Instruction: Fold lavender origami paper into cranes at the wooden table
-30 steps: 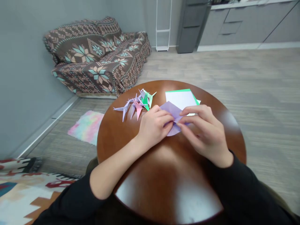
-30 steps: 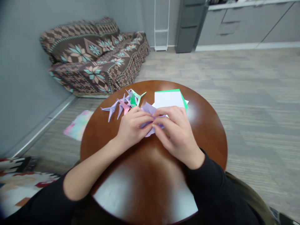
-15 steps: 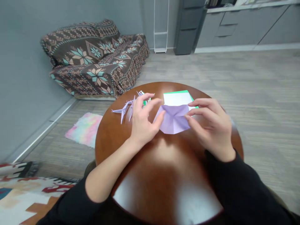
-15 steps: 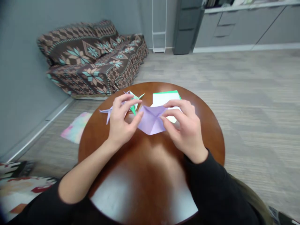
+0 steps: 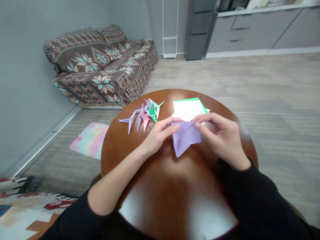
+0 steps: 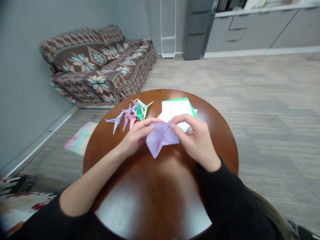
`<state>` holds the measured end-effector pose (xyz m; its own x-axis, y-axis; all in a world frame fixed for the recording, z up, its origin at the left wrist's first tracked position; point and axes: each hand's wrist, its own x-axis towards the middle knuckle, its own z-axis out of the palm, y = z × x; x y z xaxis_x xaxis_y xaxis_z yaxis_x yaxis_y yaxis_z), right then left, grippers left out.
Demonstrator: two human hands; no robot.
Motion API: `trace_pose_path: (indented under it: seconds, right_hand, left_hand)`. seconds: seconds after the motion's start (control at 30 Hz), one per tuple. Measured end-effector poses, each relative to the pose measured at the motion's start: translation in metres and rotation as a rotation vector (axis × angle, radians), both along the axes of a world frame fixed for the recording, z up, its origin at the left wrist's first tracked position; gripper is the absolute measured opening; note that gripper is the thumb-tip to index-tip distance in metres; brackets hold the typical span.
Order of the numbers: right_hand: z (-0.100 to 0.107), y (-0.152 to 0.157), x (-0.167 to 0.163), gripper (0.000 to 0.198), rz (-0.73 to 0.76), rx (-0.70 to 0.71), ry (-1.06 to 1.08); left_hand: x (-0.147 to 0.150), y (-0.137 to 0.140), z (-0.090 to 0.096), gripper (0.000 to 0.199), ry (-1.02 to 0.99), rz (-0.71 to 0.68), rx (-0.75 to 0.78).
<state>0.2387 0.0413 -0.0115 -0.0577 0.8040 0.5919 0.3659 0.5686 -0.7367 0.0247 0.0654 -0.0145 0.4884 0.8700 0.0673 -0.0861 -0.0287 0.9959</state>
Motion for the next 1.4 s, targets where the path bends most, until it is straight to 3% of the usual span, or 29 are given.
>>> trace_pose_path:
  seconds: [0.13, 0.27, 0.43, 0.6, 0.97, 1.13, 1.27, 1.4]
  right_hand:
    - [0.002, -0.002, -0.001, 0.009, 0.093, -0.072, -0.111]
    - [0.002, -0.003, -0.005, 0.008, 0.159, -0.075, -0.086]
    - [0.001, -0.006, -0.006, 0.007, 0.200, -0.109, 0.000]
    - [0.001, -0.006, -0.001, 0.049, 0.404, -0.259, 0.179]
    - [0.001, -0.005, -0.003, 0.040, 0.333, -0.349, 0.325]
    - [0.002, -0.006, -0.004, 0.021, 0.267, -0.304, 0.330]
    - [0.002, -0.007, -0.004, 0.018, 0.233, -0.270, 0.294]
    - [0.002, -0.007, -0.004, 0.018, 0.224, -0.260, 0.287]
  left_hand:
    - [-0.003, 0.003, 0.004, 0.029, 0.111, -0.048, 0.023]
    - [0.000, 0.001, 0.004, 0.027, 0.153, -0.118, -0.014]
    - [0.004, -0.001, 0.001, 0.031, 0.114, -0.061, 0.005]
    - [0.005, -0.002, 0.003, 0.035, 0.003, 0.061, 0.053]
    - [0.004, -0.009, 0.007, 0.023, -0.053, 0.101, 0.254]
    - [0.003, -0.009, 0.006, 0.021, -0.060, 0.087, 0.277]
    - [0.002, -0.009, 0.008, 0.024, -0.018, 0.115, 0.383]
    - [0.002, -0.009, 0.009, 0.013, 0.035, 0.204, 0.491]
